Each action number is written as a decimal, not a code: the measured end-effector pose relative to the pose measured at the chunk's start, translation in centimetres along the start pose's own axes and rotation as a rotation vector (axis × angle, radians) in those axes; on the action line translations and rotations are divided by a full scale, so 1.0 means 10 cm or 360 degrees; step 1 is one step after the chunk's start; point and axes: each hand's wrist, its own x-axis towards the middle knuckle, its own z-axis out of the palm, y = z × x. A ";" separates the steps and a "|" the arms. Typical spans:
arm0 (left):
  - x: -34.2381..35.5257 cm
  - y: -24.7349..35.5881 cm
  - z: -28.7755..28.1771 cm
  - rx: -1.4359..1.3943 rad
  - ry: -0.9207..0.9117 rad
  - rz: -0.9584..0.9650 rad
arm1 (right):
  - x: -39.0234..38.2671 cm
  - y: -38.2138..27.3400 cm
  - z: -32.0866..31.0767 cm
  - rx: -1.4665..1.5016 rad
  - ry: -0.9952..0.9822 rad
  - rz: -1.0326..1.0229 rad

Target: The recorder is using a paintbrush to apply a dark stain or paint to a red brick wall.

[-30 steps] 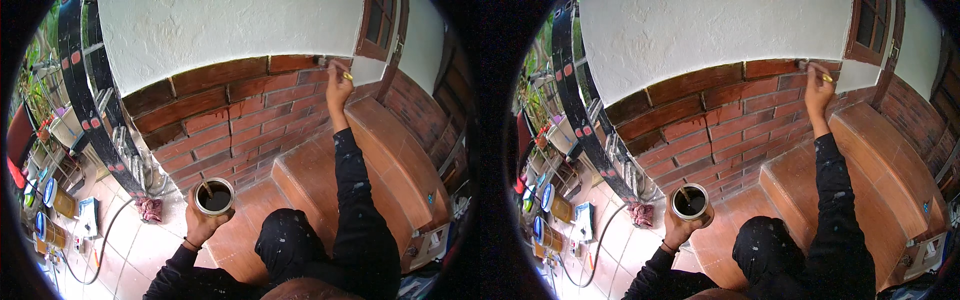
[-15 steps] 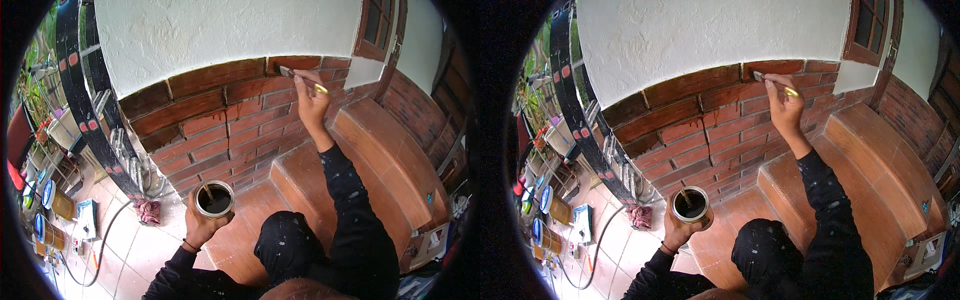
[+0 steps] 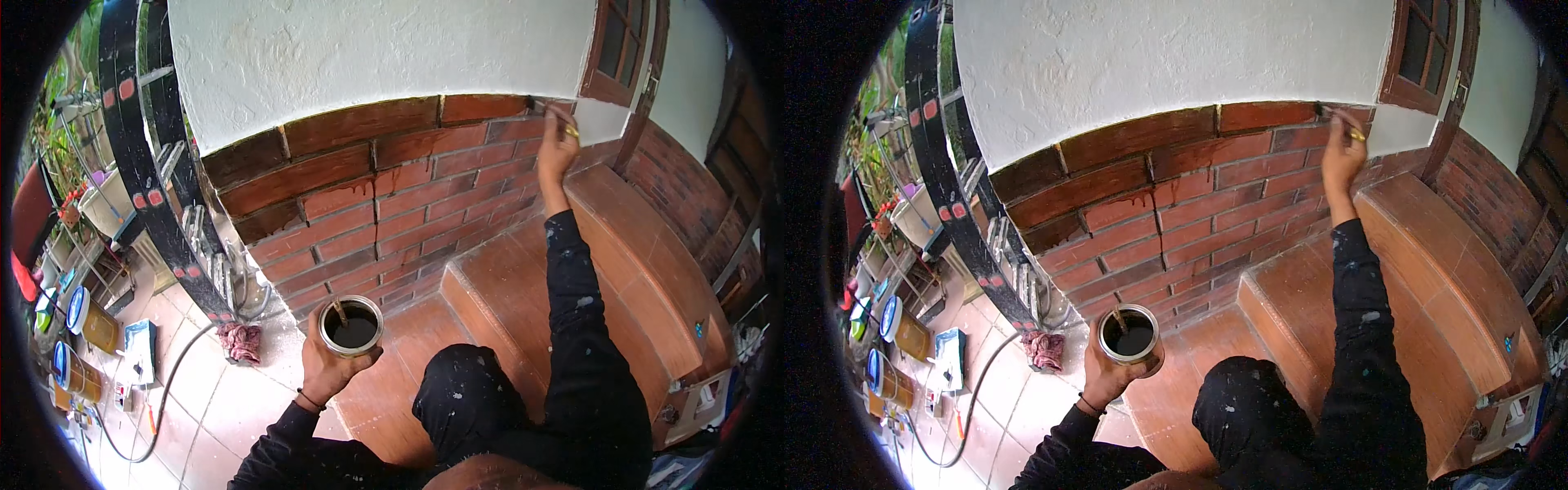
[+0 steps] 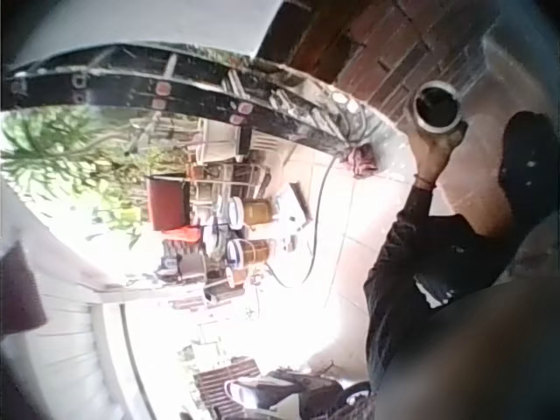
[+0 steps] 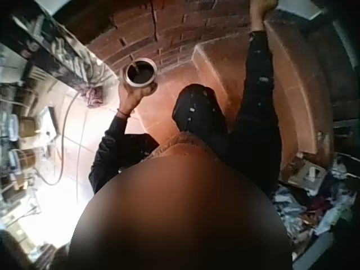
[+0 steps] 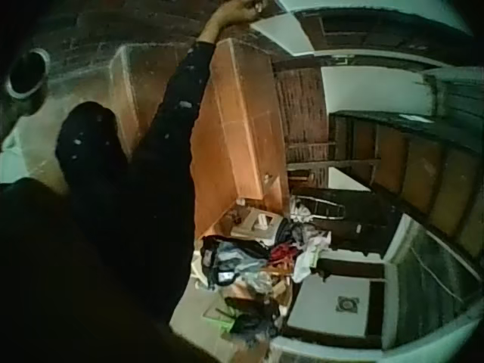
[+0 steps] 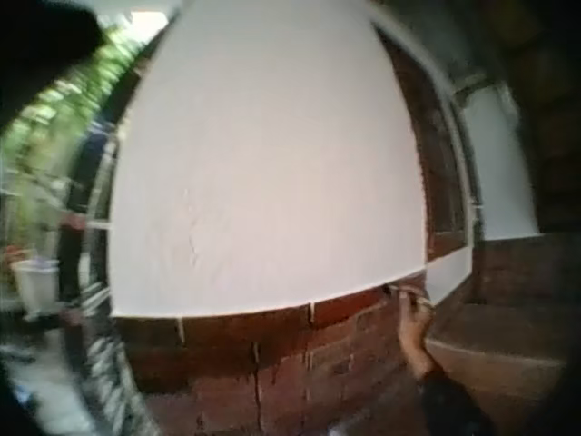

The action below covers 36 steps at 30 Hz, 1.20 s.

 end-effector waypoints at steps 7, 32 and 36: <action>-0.01 0.04 0.00 -0.0048 -0.0005 -0.0124 | -0.74 -0.77 0.37 0.0300 -0.0601 0.0026; -0.02 0.09 0.00 0.0083 -0.0015 -0.0003 | -0.92 -0.81 0.50 -0.0212 -0.0506 -0.0241; 0.00 0.09 0.02 0.0052 -0.0043 -0.0045 | -0.95 -0.98 0.41 0.0149 -0.0487 0.0152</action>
